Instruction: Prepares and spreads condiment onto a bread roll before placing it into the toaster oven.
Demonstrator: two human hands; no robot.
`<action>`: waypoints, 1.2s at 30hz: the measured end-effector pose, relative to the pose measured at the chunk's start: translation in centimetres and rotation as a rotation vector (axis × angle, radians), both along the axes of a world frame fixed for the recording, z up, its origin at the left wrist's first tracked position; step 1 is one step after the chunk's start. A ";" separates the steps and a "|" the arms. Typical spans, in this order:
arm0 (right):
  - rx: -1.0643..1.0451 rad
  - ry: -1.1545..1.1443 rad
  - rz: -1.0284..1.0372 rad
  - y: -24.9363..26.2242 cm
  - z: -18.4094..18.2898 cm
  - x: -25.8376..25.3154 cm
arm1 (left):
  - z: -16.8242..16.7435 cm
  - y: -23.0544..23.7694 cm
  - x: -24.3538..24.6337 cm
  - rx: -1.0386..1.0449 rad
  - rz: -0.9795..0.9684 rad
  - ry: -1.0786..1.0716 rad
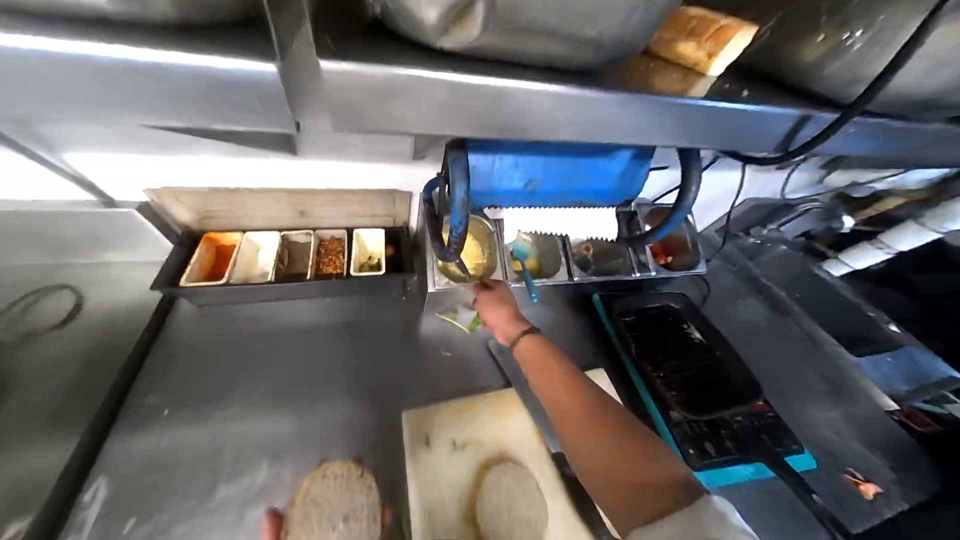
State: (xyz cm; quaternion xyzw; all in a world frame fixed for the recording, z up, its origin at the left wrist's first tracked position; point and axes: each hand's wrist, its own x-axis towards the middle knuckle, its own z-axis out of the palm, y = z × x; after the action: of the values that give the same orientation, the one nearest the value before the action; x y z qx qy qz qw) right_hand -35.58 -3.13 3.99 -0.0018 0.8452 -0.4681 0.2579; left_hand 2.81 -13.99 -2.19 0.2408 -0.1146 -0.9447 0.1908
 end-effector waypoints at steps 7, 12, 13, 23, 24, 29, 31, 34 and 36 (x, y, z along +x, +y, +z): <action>-0.631 -0.427 -0.112 6.0 -2.8 1.7 | 1.8 7.6 -1.4 0.038 -0.017 0.026; -0.528 -0.160 0.202 14.5 0.1 4.7 | 5.9 12.0 -8.2 0.142 0.013 0.013; -0.504 -0.129 0.271 16.7 1.1 5.9 | 6.9 12.6 -9.3 0.150 0.030 0.013; -0.201 0.894 0.659 32.3 1.1 19.0 | 11.6 20.4 -13.6 0.050 0.088 0.027; -0.227 0.878 0.694 33.3 1.5 19.1 | 11.7 20.8 -13.5 0.040 0.087 0.034; -0.241 0.996 0.481 32.1 1.8 16.3 | 13.7 22.6 -12.8 -0.048 0.013 0.076; -0.260 1.055 0.510 31.1 1.5 16.8 | 14.0 22.9 -12.7 -0.078 -0.019 0.110; -0.358 0.971 0.671 31.6 1.8 18.2 | 13.8 21.5 -12.1 -0.096 0.021 0.128; -0.389 0.915 0.700 31.3 2.3 17.7 | 14.0 20.3 -11.7 -0.106 0.051 0.101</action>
State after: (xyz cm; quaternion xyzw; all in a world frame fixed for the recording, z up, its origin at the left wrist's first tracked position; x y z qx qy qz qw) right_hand -17.90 28.16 6.27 -0.5278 0.7184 -0.4531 0.0020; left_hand -8.88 6.26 11.82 0.1851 -0.1486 -0.9431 0.2330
